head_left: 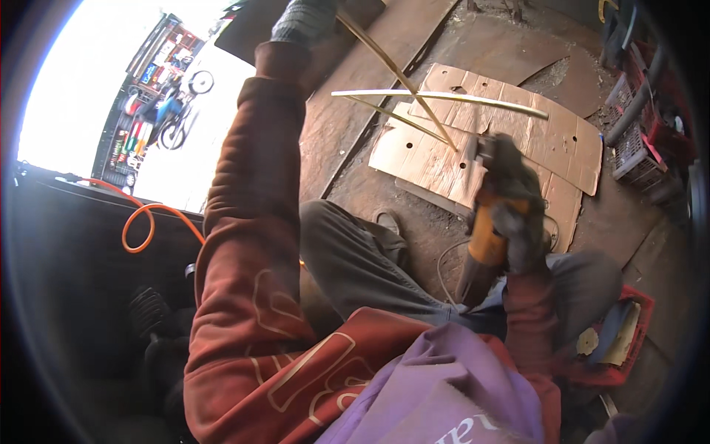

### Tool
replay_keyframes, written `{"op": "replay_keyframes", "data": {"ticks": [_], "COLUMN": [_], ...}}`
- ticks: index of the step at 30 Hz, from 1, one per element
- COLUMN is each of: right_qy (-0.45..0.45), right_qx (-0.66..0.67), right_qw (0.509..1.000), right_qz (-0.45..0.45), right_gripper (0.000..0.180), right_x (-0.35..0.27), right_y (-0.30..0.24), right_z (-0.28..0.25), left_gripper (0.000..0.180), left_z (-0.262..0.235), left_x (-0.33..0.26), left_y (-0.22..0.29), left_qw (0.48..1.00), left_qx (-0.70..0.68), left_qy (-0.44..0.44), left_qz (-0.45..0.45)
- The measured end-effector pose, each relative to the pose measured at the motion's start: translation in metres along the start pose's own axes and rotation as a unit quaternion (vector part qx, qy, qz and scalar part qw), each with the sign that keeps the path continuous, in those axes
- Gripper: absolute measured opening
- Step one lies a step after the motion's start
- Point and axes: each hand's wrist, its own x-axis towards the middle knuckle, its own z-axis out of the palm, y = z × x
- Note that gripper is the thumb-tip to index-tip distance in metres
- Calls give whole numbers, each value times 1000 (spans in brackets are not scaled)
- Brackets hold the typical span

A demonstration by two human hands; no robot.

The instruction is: The person uses an angle grinder to smooth or cut a set of thin metal rods while sitting on the floor. They rotate the rods and apply the grinding wheel to different points on the metal frame.

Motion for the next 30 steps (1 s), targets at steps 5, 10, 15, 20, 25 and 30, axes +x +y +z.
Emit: {"op": "replay_keyframes", "data": {"ticks": [5, 10, 15, 20, 25, 30], "right_qy": [-53, 12, 48, 51, 45, 87], "right_qx": [119, 164, 169, 182, 208, 270], "right_qw": [990, 983, 980, 981, 976, 939], "right_qz": [49, 80, 88, 50, 50, 194], "right_gripper": [57, 53, 52, 54, 55, 54], "right_x": [31, 29, 18, 24, 25, 33], "right_y": [31, 72, 88, 94, 102, 112], "right_z": [59, 116, 132, 138, 141, 112], "left_gripper": [21, 20, 39, 17, 26, 23], "left_z": [-34, -21, -10, 17, 19, 28], "left_x": [-25, -65, -89, -117, -128, -127], "left_y": [15, 28, 35, 50, 49, 54], "left_qw": [954, 879, 775, 732, 810, 844], "left_qx": [267, 470, 585, 642, 566, 526], "left_qy": [-106, -76, -224, -196, -151, -110], "left_qz": [-91, -39, 84, 115, 13, 1]}}
